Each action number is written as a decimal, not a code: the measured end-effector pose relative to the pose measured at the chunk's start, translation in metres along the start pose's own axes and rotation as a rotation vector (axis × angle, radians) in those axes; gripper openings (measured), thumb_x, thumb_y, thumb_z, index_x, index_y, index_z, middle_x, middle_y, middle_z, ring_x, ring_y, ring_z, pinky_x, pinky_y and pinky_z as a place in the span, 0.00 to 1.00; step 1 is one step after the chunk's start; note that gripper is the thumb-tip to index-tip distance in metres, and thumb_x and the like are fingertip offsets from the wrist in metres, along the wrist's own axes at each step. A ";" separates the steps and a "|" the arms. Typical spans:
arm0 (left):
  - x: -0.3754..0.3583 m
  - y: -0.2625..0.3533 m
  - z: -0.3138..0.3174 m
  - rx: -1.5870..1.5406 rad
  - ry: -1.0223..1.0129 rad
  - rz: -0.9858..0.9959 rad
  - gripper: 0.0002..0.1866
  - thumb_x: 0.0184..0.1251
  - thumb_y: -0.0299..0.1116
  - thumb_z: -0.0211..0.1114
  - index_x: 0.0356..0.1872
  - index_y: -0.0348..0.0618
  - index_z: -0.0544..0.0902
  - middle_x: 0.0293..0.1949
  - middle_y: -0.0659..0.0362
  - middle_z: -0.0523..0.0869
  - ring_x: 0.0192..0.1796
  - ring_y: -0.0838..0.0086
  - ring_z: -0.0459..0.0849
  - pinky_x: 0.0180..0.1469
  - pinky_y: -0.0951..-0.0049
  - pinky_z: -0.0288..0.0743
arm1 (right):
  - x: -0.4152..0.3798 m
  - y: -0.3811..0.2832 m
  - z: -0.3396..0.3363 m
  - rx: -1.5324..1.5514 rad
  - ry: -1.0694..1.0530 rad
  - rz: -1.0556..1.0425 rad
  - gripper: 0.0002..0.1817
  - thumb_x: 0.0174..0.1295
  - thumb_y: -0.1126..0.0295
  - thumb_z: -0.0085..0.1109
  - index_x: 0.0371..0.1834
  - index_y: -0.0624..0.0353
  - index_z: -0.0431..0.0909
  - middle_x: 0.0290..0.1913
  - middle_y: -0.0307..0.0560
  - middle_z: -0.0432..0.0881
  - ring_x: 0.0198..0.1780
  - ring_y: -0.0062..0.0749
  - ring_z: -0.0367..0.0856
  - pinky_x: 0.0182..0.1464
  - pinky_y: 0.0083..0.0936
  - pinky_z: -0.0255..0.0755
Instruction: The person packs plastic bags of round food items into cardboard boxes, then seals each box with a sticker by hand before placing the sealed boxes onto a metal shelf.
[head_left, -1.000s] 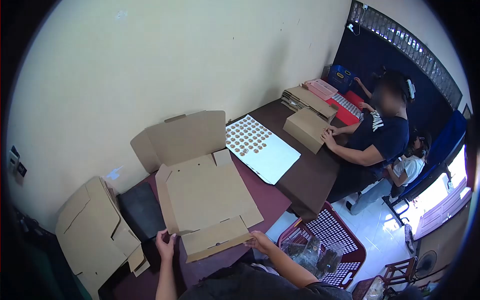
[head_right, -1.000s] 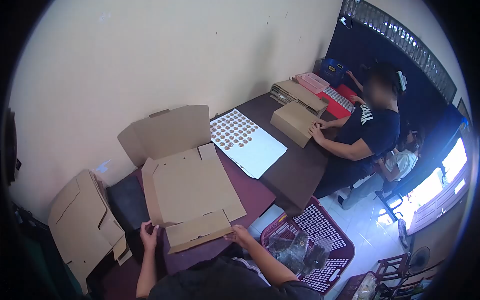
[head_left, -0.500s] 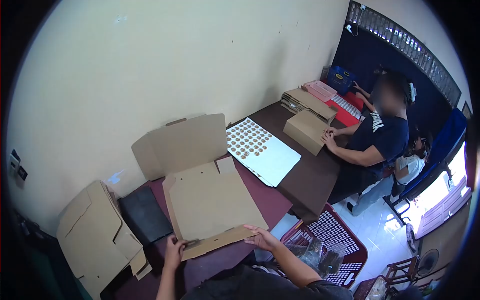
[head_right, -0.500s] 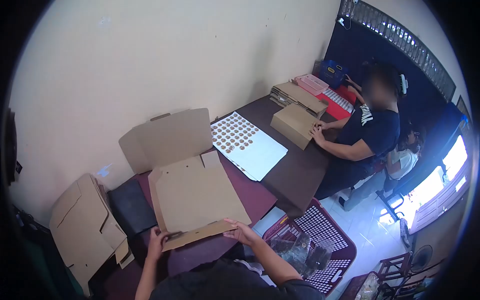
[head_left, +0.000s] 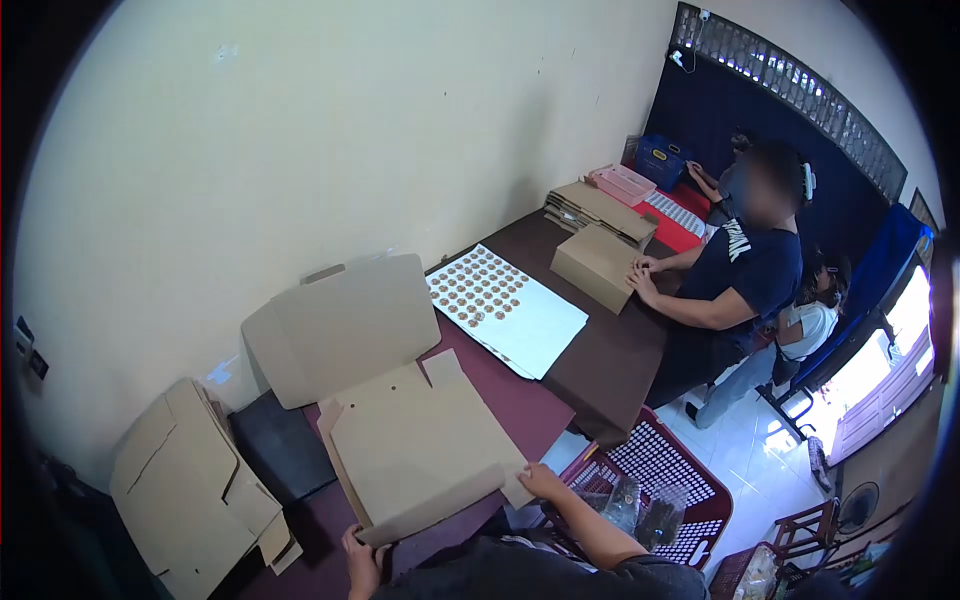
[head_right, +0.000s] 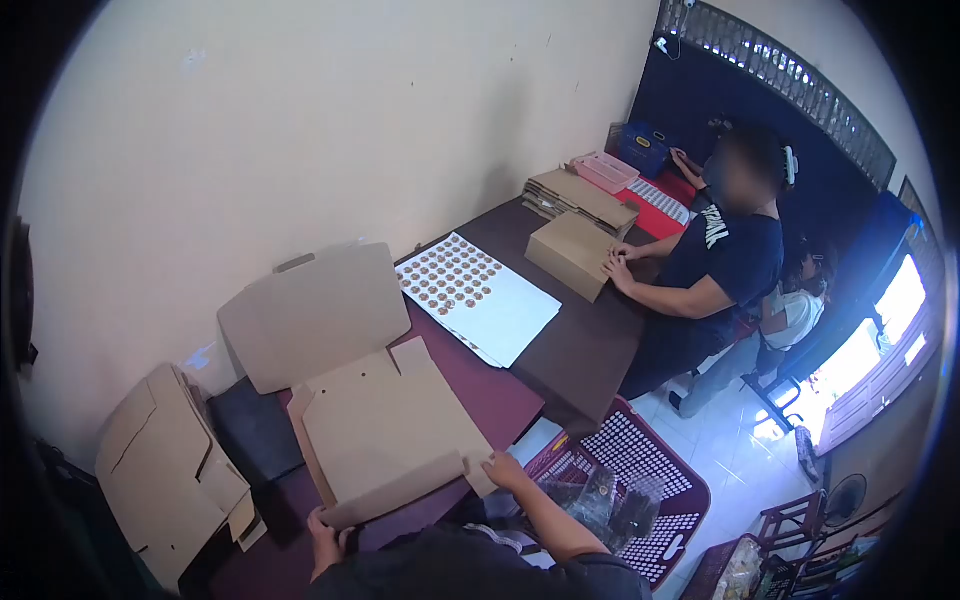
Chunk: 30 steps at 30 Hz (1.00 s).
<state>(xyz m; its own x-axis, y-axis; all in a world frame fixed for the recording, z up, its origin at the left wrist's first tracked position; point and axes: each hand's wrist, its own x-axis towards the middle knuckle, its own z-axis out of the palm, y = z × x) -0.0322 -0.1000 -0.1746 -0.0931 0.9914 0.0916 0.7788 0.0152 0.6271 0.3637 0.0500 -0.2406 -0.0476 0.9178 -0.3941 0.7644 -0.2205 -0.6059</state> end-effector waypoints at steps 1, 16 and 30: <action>-0.003 -0.004 0.004 -0.013 0.000 -0.002 0.20 0.44 0.27 0.72 0.43 0.39 0.82 0.55 0.45 0.68 0.59 0.51 0.66 0.60 0.59 0.65 | -0.003 0.007 0.007 -0.002 0.037 0.044 0.32 0.56 0.47 0.56 0.55 0.62 0.68 0.45 0.65 0.76 0.49 0.56 0.76 0.53 0.42 0.70; -0.034 -0.013 0.031 -0.820 0.115 -0.383 0.18 0.51 0.28 0.68 0.47 0.44 0.80 0.54 0.48 0.70 0.56 0.60 0.75 0.58 0.67 0.69 | -0.007 0.030 0.002 0.458 -0.202 0.333 0.16 0.58 0.62 0.57 0.38 0.66 0.74 0.16 0.41 0.71 0.12 0.25 0.67 0.14 0.21 0.61; -0.029 0.000 0.014 -0.815 0.054 -0.646 0.36 0.43 0.32 0.75 0.56 0.35 0.68 0.53 0.50 0.69 0.52 0.68 0.74 0.56 0.68 0.69 | -0.014 -0.008 -0.001 1.536 -0.162 0.601 0.05 0.59 0.70 0.44 0.32 0.58 0.70 0.22 0.37 0.70 0.18 0.22 0.65 0.23 0.20 0.63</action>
<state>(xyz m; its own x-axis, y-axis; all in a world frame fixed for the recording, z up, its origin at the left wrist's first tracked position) -0.0211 -0.1265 -0.1885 -0.3862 0.8182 -0.4259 -0.0826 0.4292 0.8994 0.3587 0.0390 -0.2299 -0.1364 0.5668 -0.8125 -0.6053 -0.6970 -0.3846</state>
